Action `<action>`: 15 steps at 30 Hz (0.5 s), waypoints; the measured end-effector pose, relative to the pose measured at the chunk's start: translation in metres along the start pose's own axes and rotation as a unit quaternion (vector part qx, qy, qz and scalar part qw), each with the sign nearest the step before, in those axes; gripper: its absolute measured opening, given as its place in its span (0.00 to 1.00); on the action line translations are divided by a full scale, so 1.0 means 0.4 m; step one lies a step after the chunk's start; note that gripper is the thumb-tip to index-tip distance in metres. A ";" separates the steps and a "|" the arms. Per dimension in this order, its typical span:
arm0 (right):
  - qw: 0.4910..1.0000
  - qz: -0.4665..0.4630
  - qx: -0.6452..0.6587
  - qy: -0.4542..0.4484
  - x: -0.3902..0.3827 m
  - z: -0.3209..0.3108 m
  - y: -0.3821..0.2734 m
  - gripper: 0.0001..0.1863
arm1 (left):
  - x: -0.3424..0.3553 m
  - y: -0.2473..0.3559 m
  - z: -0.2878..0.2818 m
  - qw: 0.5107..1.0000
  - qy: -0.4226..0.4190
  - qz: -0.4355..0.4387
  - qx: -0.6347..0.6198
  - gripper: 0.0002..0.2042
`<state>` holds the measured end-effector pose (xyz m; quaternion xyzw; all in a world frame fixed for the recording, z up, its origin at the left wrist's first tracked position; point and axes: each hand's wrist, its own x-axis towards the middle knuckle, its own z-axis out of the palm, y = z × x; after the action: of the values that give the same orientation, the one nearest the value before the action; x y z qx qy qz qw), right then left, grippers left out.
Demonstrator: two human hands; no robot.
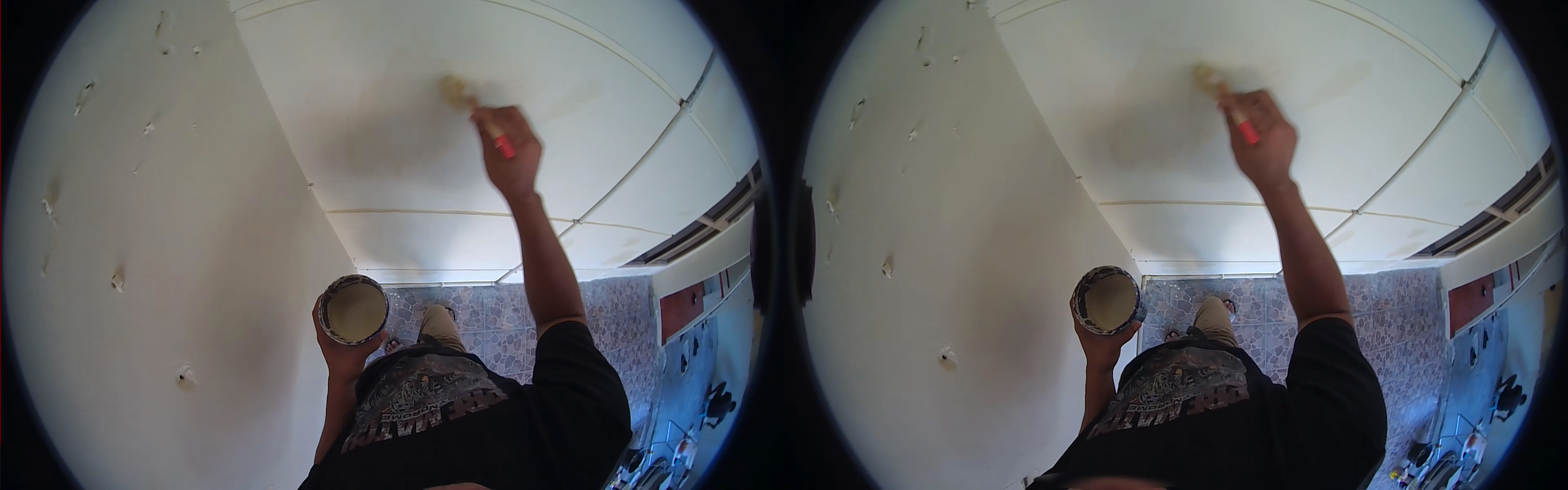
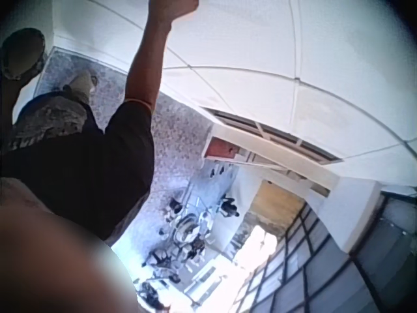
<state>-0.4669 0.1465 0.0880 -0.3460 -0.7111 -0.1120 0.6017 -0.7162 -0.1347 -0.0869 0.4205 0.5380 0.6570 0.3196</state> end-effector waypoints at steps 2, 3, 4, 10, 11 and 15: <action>0.995 -0.025 -0.035 0.085 0.065 -0.066 0.017 0.06 | 0.003 0.005 0.004 1.000 -0.006 -0.006 0.002 0.50; 0.989 -0.036 -0.040 0.137 0.086 -0.081 0.021 0.06 | 0.005 0.011 0.003 1.000 -0.004 -0.001 0.016 0.50; 0.980 -0.047 -0.045 0.188 0.092 -0.091 0.025 0.06 | 0.008 0.014 0.002 1.000 0.000 0.004 0.030 0.50; 0.978 0.054 -0.172 0.100 -0.117 -0.034 0.066 0.10 | 0.030 0.002 -0.004 0.998 -0.035 -0.029 0.032 0.57; 0.985 0.033 -0.153 0.070 -0.193 0.002 0.094 0.14 | 0.037 -0.001 0.002 0.998 -0.046 -0.025 0.031 0.57; 0.987 0.099 -0.011 -0.126 -0.411 0.118 -0.008 0.07 | 0.039 -0.011 -0.007 0.998 -0.051 -0.037 0.030 0.56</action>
<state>-0.4996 0.1125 -0.0765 -0.4323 -0.7424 -0.0152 0.5116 -0.7258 -0.1213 -0.0882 0.4425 0.5556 0.6062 0.3578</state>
